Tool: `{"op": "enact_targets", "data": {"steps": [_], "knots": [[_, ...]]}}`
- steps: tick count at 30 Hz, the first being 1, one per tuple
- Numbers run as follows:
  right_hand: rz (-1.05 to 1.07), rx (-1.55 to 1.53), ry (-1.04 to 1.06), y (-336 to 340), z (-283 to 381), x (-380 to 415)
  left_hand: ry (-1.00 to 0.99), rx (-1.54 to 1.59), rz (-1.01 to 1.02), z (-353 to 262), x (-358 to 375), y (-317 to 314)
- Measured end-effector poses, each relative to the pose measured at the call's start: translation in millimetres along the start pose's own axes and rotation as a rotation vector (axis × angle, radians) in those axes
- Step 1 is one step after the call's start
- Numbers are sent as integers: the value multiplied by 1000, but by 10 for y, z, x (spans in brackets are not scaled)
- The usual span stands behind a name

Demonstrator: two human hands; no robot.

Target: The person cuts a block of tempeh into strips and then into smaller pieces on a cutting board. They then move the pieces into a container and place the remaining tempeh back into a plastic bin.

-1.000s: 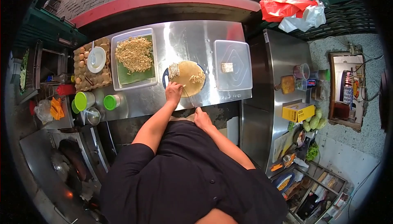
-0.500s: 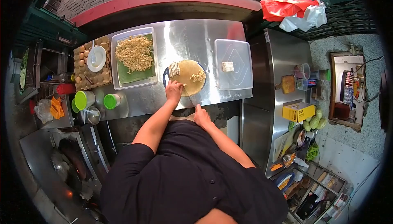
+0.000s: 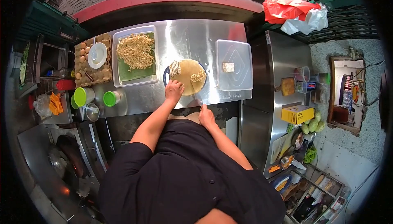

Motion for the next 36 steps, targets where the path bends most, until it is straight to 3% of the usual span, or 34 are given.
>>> {"op": "enact_targets", "data": {"steps": [15, 36], "knots": [[83, -77, 131, -54, 170, 151, 37, -45, -28, 43, 52, -46], [155, 87, 51, -171, 195, 100, 52, -66, -45, 57, 53, -97]]}}
Point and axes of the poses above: each hand's wrist, its own x-axis away from the middle knuckle, its own y-axis out of the back of the hand, z = x × y, the point moved 6 cm from there along -x, towards the middle knuckle, and after that the axes turned 12 degrees about -y, right-handed, at the moved point
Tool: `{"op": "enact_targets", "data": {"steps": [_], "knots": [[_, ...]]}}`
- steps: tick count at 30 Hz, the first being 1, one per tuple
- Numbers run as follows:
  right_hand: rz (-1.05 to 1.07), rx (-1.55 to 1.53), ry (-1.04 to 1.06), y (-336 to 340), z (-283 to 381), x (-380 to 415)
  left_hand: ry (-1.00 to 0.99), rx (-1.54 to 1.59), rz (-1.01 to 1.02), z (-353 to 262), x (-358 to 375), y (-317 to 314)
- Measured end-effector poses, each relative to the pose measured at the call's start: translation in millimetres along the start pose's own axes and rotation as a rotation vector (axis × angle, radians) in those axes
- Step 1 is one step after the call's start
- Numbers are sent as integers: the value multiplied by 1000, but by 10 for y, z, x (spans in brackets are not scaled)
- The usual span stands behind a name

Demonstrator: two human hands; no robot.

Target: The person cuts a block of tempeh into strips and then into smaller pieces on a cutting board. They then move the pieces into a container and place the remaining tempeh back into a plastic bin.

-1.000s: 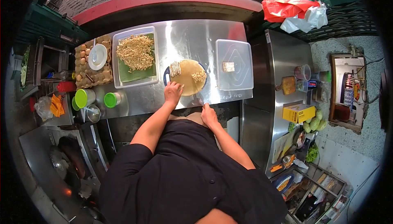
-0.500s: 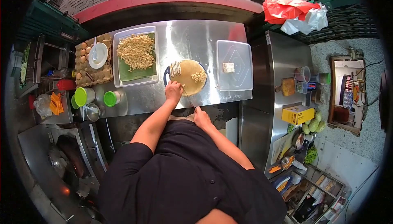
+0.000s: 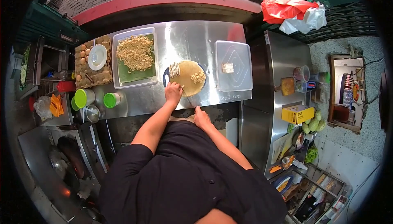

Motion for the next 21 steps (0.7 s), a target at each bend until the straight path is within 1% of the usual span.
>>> {"op": "enact_targets", "data": {"steps": [4, 7, 9, 13, 16, 18, 19, 20, 21], "knots": [[8, -31, -35, 11, -113, 36, -1, -14, 1, -8, -6, 0], [-36, -61, -25, 78, -167, 33, -4, -29, 12, -15, 21, -24], [-83, -97, -42, 168, -191, -50, 57, -28, 0, -5, 11, -69], [-103, -93, -75, 338, -245, -131, 90, -31, -21, -125, -118, -262], [-151, -139, -20, 468, -270, -150, 142, 45, -27, -250, -308, -440], [-165, -151, 6, 550, -270, -142, 287, 155, -130, -298, -375, -389], [-160, -155, 9, 560, -289, -147, 344, 275, -211, -292, -396, -350], [-169, -156, 17, 583, -307, -150, 344, 267, -212, -297, -403, -293], [-179, -160, 24, 606, -318, -158, 377, 290, -318, -259, -382, -173]]}}
Point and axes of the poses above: each hand's wrist, its own x-axis away from the middle knuckle, its own y-axis out of the back of the hand, z = x × y, the point moved 6 cm from there along -x, towards the middle knuckle, and after that the axes turned 12 degrees about -y, right-handed, at the moved point
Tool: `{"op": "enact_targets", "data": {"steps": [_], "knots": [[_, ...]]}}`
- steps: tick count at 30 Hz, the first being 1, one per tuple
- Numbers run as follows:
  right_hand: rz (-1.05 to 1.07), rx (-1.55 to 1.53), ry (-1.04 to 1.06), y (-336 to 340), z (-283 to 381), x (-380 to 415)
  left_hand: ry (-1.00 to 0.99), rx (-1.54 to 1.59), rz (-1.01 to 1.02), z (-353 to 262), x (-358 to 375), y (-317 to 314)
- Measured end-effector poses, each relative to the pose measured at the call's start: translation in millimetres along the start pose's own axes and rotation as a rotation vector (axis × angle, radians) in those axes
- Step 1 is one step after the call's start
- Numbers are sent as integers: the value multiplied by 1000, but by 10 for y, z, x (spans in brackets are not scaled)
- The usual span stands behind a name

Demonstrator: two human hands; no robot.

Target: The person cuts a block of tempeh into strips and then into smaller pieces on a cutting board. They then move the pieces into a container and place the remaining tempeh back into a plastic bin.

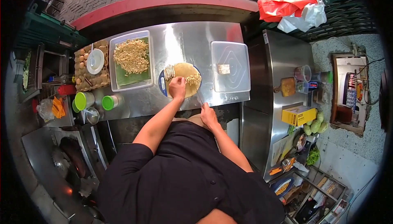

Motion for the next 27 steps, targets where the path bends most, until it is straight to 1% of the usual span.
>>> {"op": "enact_targets", "data": {"steps": [1, 2, 3, 5, 7, 9, 10, 11, 13, 14, 16, 18, 20, 22, 23, 25, 26, 27], "knots": [[1, -11, 3, 29, 7, -4, 20, 38, -102, 6, -39, 123], [12, -21, -2, 47, 3, 2, 24, 28, -147, 75, -92, 227], [25, -29, -10, 59, -9, 15, 17, 20, -142, 136, -147, 294], [19, -65, 15, 35, -54, 1, 25, -89, -291, 283, -229, 488], [26, -59, 31, 34, -54, -18, 14, -131, -304, 461, -330, 537], [30, -72, 61, 11, -73, -38, 157, -151, -43, 821, -414, 367], [34, -84, 84, 14, -65, -50, 175, -120, -26, 828, -430, 375], [34, -86, 89, 13, -67, -64, 173, -122, -31, 818, -437, 390], [39, -79, 89, 9, -47, -71, 240, -73, -65, 874, -422, 428], [39, -85, 91, 18, -22, -69, 236, -78, -66, 898, -426, 443], [113, -74, 42, 10, -16, -73, 245, -42, -67, 977, -418, 445], [120, -74, 47, -7, -21, -107, 243, -39, -96, 1131, -414, 414], [128, -72, 50, -40, -42, -128, 242, -35, -123, 1092, -433, 468], [74, -83, 99, -33, -22, -133, 253, -142, -126, 1019, -457, 569], [73, -85, 102, -45, -14, -141, 250, -142, -128, 964, -457, 612], [58, -78, 101, -52, -26, -140, 218, -98, -220, 829, -360, 713], [58, -77, 101, -72, -38, -149, 192, -129, -255, 767, -277, 750], [47, -81, 111, -94, -40, -157, 192, -130, -256, 723, -176, 766]]}}
Point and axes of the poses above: each hand's wrist, its own x-axis away from the middle knuckle, its own y-axis out of the back of the hand, z = x × y, the point moved 6 cm from there along -x, towards the middle knuckle, and after that the axes turned 12 degrees about -y, right-handed, at the moved point
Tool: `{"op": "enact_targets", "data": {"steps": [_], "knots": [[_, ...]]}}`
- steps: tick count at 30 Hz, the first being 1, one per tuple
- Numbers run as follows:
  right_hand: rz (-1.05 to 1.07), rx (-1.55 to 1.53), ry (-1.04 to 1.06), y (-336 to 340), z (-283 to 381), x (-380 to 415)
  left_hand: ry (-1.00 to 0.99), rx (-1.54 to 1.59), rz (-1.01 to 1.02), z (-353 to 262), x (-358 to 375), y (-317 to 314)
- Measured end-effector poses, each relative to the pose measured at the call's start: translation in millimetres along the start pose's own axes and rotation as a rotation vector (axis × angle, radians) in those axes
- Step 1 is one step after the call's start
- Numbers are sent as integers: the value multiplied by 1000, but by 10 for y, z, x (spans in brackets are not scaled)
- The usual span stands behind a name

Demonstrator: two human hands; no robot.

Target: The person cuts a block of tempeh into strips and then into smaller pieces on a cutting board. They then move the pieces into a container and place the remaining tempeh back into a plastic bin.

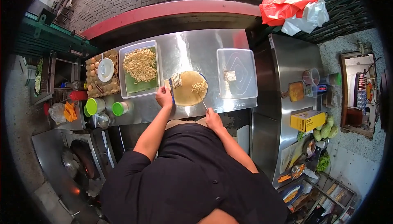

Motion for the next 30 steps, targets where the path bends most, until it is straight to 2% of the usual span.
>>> {"op": "enact_targets", "data": {"steps": [2, 3, 4, 6, 10, 12, 14, 15, 17, 18, 20, 21, 22, 24, 30], "knots": [[-6, -7, 3, -58, 12, 7, 109, 161, -30, 79, 231, 77], [3, -18, -8, -90, 9, 7, 289, 376, 33, 196, 364, 7], [12, -27, -22, -107, 3, 24, 294, 371, 43, 318, 426, -70], [30, -24, -46, -114, 66, 84, 545, 361, 237, 642, 675, -344], [48, -38, -62, -290, 41, 136, 632, 334, 346, 396, 836, -495], [52, -65, -50, -363, 42, 177, 575, 367, 404, 508, 882, -693], [45, -61, -89, -420, 43, 190, 374, 250, 416, 507, 830, -742], [58, -65, -102, -447, 48, 190, 379, 248, 417, 557, 861, -741], [50, -62, -100, -536, 32, 152, 95, 99, 448, 12, 717, -374], [38, -62, -96, -586, 31, 142, 98, 89, 455, 34, 726, -338], [34, -71, -99, -601, 119, 154, -235, -39, 395, -191, 654, -193], [31, -76, -85, -586, 166, 157, -187, 45, 514, -207, 670, -211], [27, -81, -70, -568, 215, 156, -191, 42, 522, -249, 653, -189], [-1, -107, -48, -624, 221, 136, -505, 26, 495, -473, 649, -129], [-3, -57, -72, -634, 267, 153, -537, 25, 570, -585, 635, -198]]}}
Point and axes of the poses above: each hand's wrist, its own x-axis away from the middle knuckle, its own y-axis out of the back of the hand, z = x × y, the point moved 6 cm from there along -x, towards the middle knuckle, and after that the axes turned 12 degrees about -y, right-handed, at the moved point
